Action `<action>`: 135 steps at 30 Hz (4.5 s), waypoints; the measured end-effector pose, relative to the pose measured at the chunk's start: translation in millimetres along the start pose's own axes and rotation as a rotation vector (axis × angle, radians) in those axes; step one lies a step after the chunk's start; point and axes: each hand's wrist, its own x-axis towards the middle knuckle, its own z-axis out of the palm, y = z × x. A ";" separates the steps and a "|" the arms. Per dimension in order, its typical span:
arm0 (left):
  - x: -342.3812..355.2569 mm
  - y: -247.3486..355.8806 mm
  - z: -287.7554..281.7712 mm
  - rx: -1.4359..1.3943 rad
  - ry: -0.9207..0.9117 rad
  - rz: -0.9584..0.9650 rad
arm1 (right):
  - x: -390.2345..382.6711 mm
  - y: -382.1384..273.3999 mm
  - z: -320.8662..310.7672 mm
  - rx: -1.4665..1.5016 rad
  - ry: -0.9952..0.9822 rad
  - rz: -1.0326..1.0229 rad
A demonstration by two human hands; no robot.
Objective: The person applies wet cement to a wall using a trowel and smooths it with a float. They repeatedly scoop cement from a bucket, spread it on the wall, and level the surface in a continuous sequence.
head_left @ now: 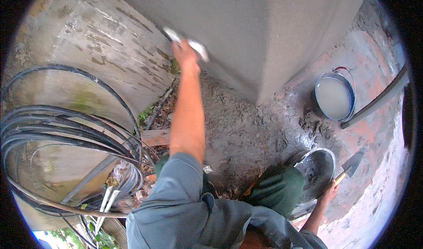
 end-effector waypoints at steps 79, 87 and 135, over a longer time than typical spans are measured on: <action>-225.4 32.2 59.8 -0.156 -0.183 0.501 | -23.3 -35.5 5.9 0.113 0.002 0.051; -170.1 211.0 60.6 -0.305 -0.239 1.104 | -26.2 -40.1 5.6 0.092 -0.010 0.036; -389.5 5.6 107.3 -0.219 -1.486 0.123 | -124.3 -223.3 67.0 1.205 -0.810 0.148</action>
